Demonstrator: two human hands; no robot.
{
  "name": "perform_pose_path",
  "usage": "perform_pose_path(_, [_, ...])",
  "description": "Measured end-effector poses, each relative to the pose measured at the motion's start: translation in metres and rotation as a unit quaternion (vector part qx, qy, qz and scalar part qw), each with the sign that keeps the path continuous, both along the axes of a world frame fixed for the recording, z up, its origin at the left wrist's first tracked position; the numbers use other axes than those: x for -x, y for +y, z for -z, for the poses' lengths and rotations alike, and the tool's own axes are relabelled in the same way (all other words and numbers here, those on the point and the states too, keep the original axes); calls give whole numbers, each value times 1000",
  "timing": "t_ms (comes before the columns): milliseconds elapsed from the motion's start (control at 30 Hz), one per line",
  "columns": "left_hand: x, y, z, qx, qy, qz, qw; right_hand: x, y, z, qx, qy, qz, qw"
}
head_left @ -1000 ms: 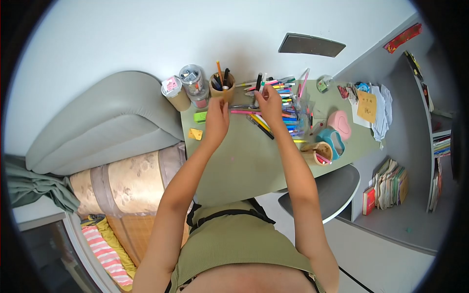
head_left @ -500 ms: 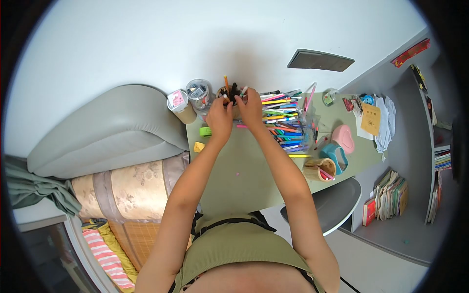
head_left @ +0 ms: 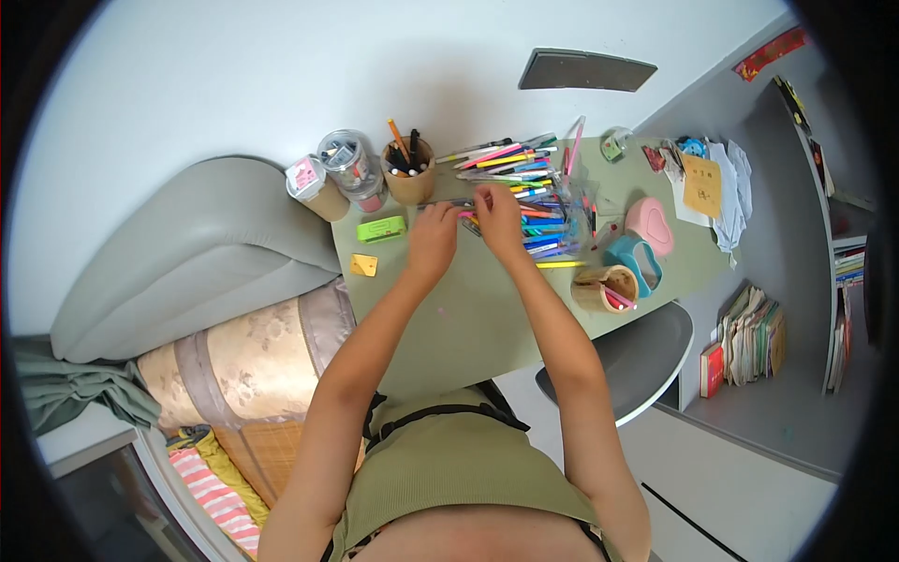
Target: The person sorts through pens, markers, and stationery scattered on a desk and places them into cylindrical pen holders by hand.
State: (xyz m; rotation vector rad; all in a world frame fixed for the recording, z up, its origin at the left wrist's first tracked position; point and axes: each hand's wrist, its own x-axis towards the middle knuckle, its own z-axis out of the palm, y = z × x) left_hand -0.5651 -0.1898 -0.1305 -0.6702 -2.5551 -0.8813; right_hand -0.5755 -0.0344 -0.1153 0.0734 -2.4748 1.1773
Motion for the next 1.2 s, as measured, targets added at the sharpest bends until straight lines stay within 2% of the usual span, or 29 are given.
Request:
perform_pose_path(33, [-2, 6, 8, 49, -29, 10, 998, -10, 3, 7, -37, -12, -8, 999])
perform_pose_path(167, [2, 21, 30, 90, 32, -32, 995, -43, 8, 22, -196, -26, -14, 980])
perform_pose_path(267, [6, 23, 33, 116, 21, -35, 992, -50, 8, 40, -256, -58, -13, 965])
perform_pose_path(433, [12, 24, 33, 151, -37, -17, 988, -47, 4, 37, -281, -81, 0, 956])
perform_pose_path(567, [11, 19, 35, 192, -34, -10, 981, -44, 2, 50, -311, -110, 6, 944])
perform_pose_path(733, [1, 12, 32, 231, -6, 5, 973, -49, -3, 38, -291, -135, 7, 947])
perform_pose_path(833, [-2, 10, 31, 201, -19, -5, 979, -50, -4, 34, -261, -151, 18, 953])
perform_pose_path(967, [-9, 5, 13, 0, -50, -55, 997, -49, -7, 31, -210, -137, 48, 967])
perform_pose_path(1133, [1, -10, -21, -309, -58, -131, 940, -17, -9, -6, -51, -47, 22, 997])
perform_pose_path(1200, [10, -17, -38, -354, -33, -155, 922, 0, -17, -29, 45, -25, 11, 999])
